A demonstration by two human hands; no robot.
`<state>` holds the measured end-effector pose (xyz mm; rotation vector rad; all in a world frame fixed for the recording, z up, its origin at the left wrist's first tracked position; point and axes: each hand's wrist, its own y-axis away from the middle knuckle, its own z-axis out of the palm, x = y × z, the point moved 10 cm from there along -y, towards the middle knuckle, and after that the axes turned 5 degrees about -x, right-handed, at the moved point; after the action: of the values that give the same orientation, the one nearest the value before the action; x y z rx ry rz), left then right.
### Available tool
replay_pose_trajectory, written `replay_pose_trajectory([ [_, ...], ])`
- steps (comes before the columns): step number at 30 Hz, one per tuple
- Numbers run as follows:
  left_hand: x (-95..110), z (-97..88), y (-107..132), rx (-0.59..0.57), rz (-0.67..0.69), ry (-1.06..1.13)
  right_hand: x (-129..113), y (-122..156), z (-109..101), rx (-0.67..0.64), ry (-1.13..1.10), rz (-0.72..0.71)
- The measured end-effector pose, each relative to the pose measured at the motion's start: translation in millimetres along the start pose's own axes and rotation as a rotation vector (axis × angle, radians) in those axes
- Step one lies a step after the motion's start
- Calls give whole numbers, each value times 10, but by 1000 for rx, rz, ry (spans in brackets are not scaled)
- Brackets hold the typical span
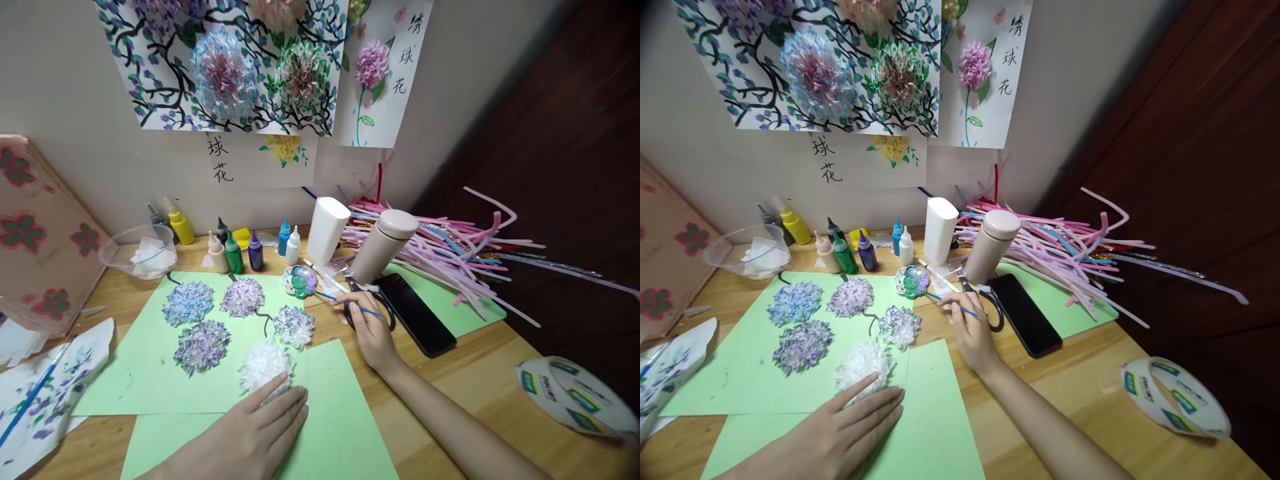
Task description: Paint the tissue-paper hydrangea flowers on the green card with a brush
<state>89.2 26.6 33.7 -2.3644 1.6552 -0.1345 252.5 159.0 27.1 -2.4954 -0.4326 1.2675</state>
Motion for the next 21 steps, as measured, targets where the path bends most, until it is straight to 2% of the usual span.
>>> replay_pose_trajectory([
  [5,7,46,11,-10,-4,21,44,9,-54,48,-22,13],
  [17,-3,72,36,4,-18,92,29,-35,119,-93,9,13],
  [21,-7,78,38,6,-24,101,34,-25,71,-56,2,12],
])
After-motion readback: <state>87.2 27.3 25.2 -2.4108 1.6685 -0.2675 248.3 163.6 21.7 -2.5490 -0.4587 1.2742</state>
